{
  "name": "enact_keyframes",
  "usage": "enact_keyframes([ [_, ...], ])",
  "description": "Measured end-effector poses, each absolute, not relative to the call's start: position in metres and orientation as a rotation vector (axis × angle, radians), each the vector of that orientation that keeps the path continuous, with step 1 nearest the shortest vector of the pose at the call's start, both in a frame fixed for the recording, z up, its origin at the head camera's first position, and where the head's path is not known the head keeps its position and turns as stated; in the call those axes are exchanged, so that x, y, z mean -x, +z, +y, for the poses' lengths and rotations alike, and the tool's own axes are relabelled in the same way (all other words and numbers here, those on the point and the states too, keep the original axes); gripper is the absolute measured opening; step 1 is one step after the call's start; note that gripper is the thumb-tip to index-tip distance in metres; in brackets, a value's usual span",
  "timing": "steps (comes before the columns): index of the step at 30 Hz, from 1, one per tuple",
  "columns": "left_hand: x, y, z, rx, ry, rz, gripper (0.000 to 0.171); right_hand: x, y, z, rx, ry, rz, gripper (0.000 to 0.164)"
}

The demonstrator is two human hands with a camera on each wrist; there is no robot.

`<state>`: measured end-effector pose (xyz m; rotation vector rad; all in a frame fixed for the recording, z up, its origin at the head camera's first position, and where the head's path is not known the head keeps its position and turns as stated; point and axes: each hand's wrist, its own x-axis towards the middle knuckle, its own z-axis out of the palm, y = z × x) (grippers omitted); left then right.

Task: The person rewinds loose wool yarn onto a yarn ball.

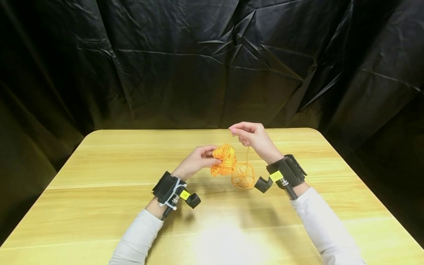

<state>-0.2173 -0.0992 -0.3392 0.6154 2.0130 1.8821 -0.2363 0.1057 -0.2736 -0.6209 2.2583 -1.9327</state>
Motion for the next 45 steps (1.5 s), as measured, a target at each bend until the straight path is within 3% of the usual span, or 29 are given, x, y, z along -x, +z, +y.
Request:
enact_keyframes([
  [5,0.217,-0.338,-0.100,-0.682,1.877,1.948,0.035,0.245,-0.293,0.106,0.478,-2.044,2.149,0.019],
  [13,0.216,-0.331,-0.097,-0.572,2.152,1.832,0.038,0.243,-0.329,0.100,0.365,-1.913,2.238,0.027],
  [22,0.220,-0.330,-0.096,-0.371,2.412,1.820,0.033,0.221,-0.346,0.087,0.592,-1.727,2.305,0.021],
  [33,0.222,-0.335,-0.100,-0.308,2.291,2.037,0.034,0.204,-0.313,0.089,0.950,-1.297,2.668,0.019],
  [45,0.219,-0.335,-0.101,-0.629,1.920,2.052,0.038,0.223,-0.276,0.099,0.863,-1.697,2.518,0.022],
])
